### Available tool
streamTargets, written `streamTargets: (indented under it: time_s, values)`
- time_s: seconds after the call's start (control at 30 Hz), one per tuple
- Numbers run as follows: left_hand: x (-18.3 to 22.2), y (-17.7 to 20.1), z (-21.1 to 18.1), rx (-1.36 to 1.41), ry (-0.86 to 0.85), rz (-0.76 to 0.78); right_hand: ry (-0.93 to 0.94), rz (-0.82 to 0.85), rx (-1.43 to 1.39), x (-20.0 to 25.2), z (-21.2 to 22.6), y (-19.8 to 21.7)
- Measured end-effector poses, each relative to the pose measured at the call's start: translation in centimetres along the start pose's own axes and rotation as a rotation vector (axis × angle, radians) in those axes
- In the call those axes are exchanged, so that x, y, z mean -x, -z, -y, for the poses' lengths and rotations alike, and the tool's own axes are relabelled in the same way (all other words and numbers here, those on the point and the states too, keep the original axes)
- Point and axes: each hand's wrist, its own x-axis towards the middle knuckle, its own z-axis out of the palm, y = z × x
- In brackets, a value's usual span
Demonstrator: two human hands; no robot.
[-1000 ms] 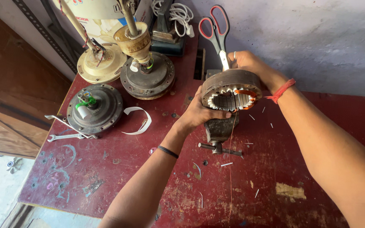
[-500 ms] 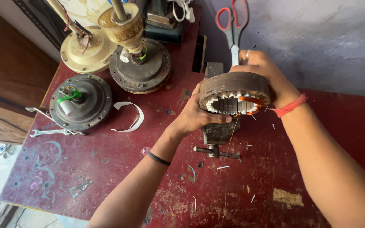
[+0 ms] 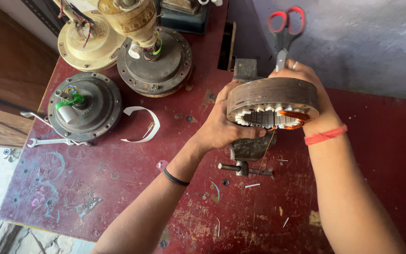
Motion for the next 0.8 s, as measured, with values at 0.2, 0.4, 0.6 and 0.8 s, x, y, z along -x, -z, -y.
streamTargets:
  time_s: [0.2, 0.4, 0.6, 0.8]
  values:
    - [-0.2, -0.1, 0.2, 0.059, 0.038, -0.011, -0.288, -0.261, -0.469, 1.2, -0.7, 0.1]
    - [-0.2, 0.0, 0.3, -0.025, 0.045, 0.000, -0.285, -0.291, -0.362, 0.8, 1.5, 0.0]
    - [0.0, 0.0, 0.4, -0.041, 0.007, 0.009, -0.256, -0.205, -0.293, 0.4, 3.2, -0.2]
    - [0.0, 0.0, 0.5, -0.065, -0.008, 0.022, -0.227, -0.131, -0.212, 0.2, 4.3, -0.1]
